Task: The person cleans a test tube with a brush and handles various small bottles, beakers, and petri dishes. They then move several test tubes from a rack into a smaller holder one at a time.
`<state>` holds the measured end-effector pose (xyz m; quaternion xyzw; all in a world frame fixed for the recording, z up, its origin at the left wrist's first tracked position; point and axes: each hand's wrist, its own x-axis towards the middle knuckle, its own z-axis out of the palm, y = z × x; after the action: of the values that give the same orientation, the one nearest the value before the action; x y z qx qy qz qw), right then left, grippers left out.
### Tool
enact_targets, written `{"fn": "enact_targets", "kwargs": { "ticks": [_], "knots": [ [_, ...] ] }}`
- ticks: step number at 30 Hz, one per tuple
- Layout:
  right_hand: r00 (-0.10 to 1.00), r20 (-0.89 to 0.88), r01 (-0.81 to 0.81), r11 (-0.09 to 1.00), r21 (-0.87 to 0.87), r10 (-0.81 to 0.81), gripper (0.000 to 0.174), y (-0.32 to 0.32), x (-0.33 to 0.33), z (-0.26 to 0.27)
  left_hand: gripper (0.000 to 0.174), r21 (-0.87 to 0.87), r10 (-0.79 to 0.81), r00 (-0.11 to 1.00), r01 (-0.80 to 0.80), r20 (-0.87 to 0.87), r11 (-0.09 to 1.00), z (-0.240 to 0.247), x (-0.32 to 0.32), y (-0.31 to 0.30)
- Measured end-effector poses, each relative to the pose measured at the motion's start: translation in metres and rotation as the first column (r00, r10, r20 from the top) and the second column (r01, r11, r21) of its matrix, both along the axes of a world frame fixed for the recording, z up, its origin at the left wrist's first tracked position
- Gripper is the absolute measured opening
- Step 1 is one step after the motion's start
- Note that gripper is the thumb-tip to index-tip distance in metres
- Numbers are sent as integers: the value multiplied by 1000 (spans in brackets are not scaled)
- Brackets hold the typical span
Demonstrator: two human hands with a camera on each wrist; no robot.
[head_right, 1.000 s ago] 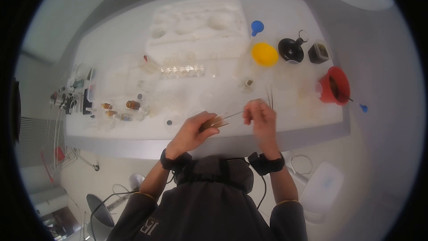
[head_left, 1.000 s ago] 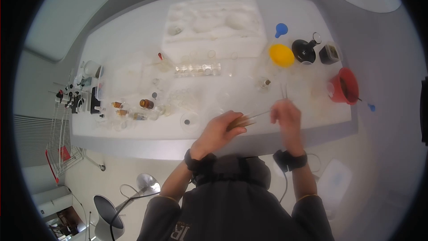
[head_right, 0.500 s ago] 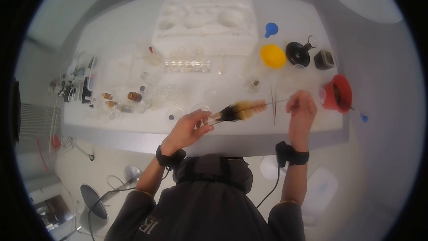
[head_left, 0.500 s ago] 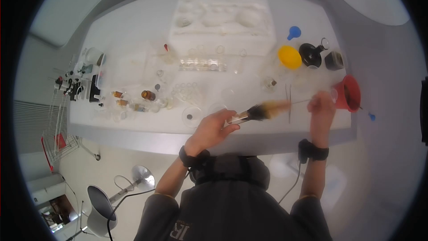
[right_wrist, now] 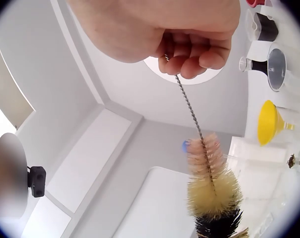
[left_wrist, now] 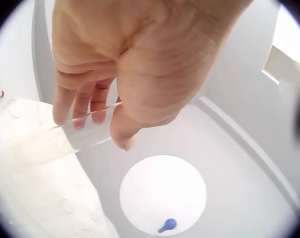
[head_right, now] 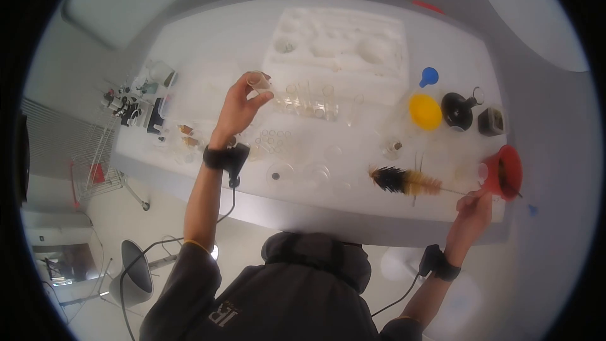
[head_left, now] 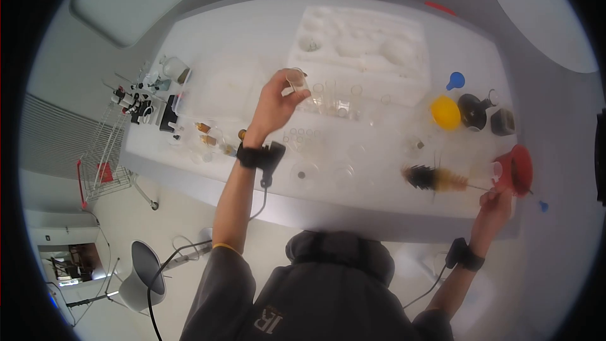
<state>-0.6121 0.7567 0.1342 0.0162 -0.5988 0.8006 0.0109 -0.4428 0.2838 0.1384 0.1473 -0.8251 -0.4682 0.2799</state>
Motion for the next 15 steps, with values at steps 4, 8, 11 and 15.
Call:
{"fn": "enact_targets", "kwargs": {
  "ticks": [4, 8, 11, 15],
  "knots": [
    [996, -40, -84, 996, 5, 84, 29, -2, 10, -2, 29, -6, 31, 988, -31, 153, 1000, -27, -25, -35],
    [995, -27, -91, 992, 82, 94, 31, -1, 23, -6, 32, -82, 33, 977, -16, 209, 996, -54, -41, -50],
    [997, -35, -70, 992, 104, 74, 33, -7, 30, -6, 32, -80, 45, 971, -27, 235, 996, -75, -50, -63],
    [995, -29, -86, 988, 131, 91, 33, -6, 36, -9, 38, -118, 44, 944, -5, 328, 993, -85, -59, -74]
  ]
}}
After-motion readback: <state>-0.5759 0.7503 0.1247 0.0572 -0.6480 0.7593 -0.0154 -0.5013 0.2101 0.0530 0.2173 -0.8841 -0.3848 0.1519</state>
